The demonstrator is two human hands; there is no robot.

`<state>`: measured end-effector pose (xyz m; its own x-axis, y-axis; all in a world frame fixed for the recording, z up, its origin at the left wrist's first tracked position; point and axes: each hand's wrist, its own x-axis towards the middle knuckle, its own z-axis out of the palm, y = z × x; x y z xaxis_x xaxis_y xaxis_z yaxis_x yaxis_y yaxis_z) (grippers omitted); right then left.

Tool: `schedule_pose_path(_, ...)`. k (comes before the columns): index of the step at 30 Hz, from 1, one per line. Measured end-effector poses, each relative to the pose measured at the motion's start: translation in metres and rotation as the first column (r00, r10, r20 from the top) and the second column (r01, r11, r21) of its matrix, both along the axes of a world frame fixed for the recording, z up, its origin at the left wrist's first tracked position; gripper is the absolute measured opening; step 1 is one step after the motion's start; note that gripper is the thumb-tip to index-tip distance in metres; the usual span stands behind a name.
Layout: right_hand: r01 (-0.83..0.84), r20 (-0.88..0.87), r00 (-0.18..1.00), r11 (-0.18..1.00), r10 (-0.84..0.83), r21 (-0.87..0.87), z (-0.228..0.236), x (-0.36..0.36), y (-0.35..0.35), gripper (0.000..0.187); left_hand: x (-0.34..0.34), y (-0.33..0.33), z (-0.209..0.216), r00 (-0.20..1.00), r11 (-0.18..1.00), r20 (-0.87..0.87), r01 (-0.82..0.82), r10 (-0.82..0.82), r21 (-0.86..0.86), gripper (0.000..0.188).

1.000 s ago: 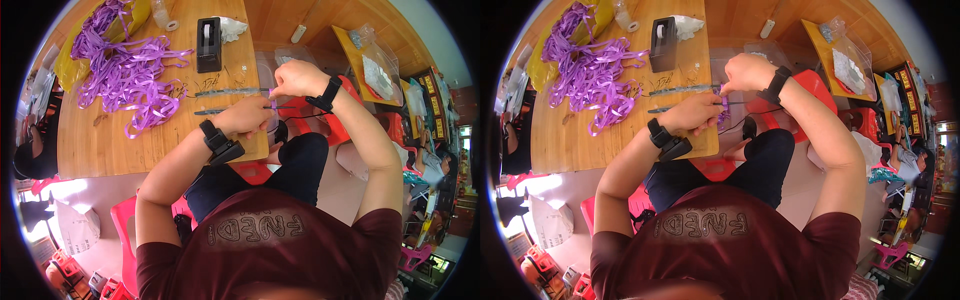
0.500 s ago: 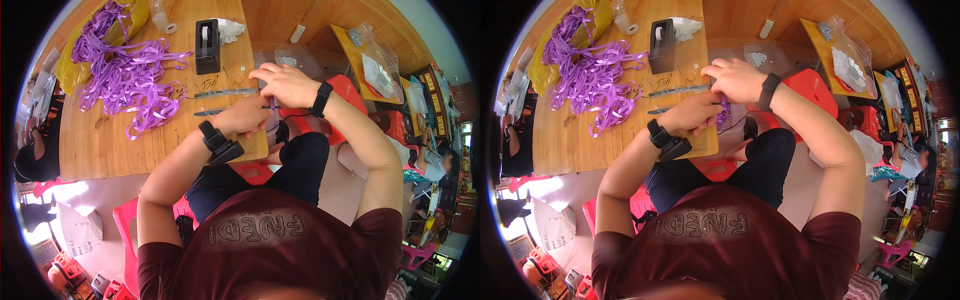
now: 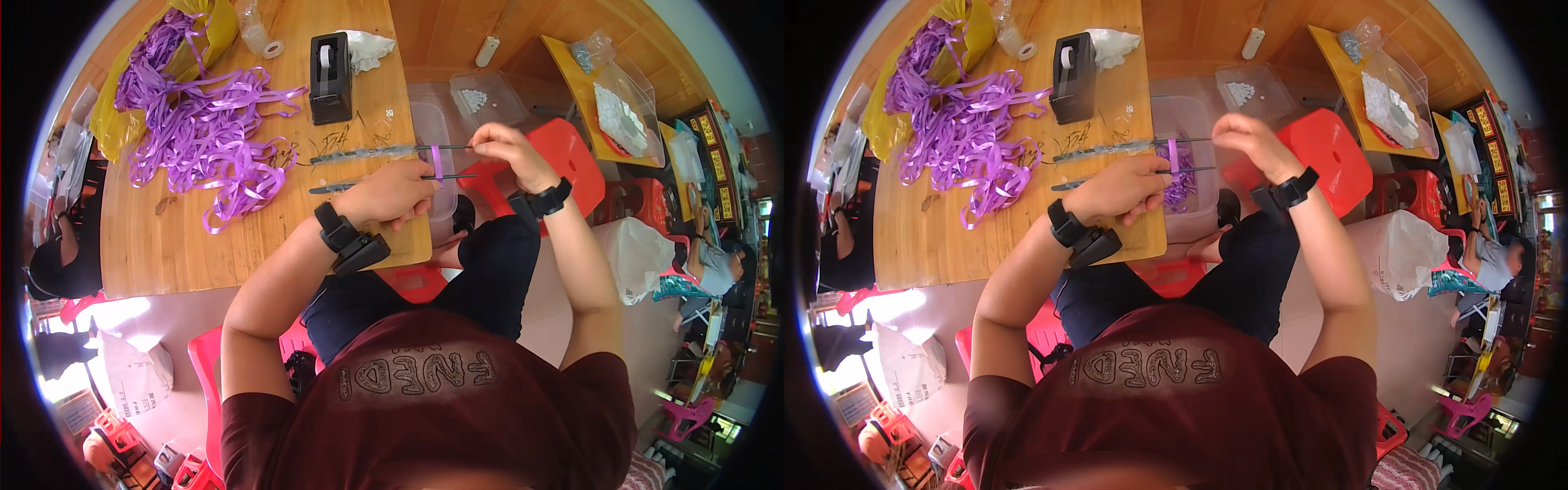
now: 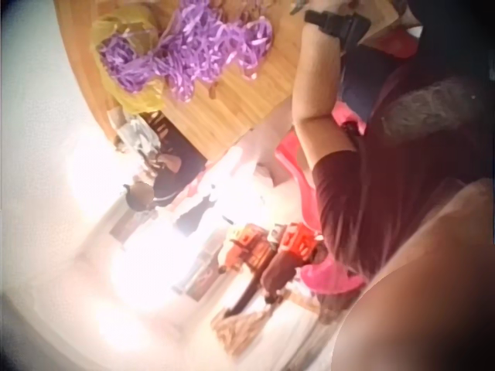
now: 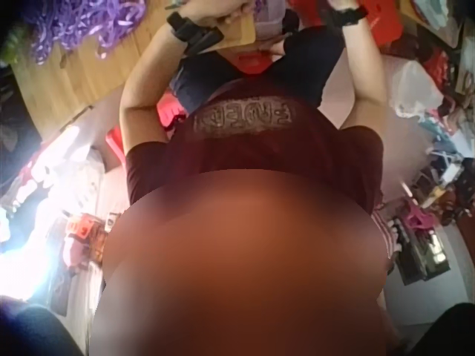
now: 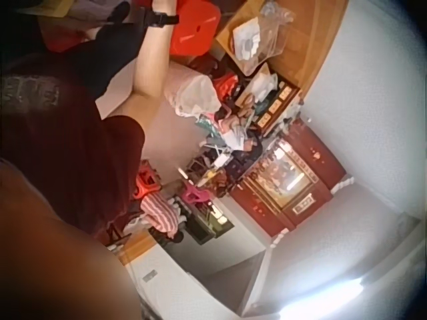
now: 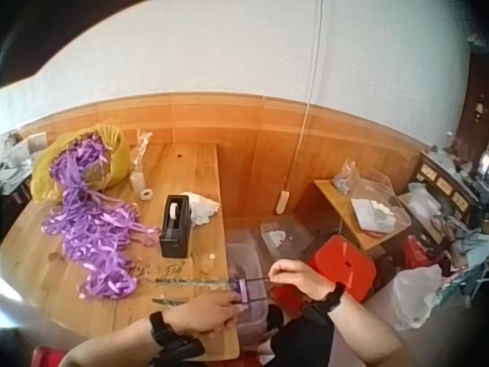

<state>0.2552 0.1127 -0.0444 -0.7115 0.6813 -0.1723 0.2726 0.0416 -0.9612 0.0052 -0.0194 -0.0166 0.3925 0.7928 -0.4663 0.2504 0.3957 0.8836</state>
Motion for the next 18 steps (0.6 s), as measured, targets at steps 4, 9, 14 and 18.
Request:
schedule_pose_path(4,0.053,-0.131,0.982,0.867,-0.135,-0.496,-0.014,-0.018,-0.033,0.036,-0.001,-0.003,0.006,1.000,1.000,-0.005,-0.014,0.014,-0.015,0.022)
schedule_pose_path(9,-0.112,-0.385,0.901,0.750,-0.201,-0.652,-0.061,-0.029,-0.031,0.015,0.002,-0.003,0.009,0.999,0.998,0.016,-0.035,0.036,-0.042,0.022)
schedule_pose_path(14,-0.191,-0.418,0.889,0.681,-0.186,-0.707,-0.072,-0.045,-0.035,0.020,0.003,-0.003,0.008,1.000,0.999,0.005,-0.030,0.030,-0.029,0.019)
schedule_pose_path(18,-0.325,-0.511,0.852,0.647,-0.116,-0.689,-0.071,-0.050,-0.031,0.036,0.003,-0.002,0.008,0.999,0.999,0.021,-0.024,0.024,-0.023,0.016)
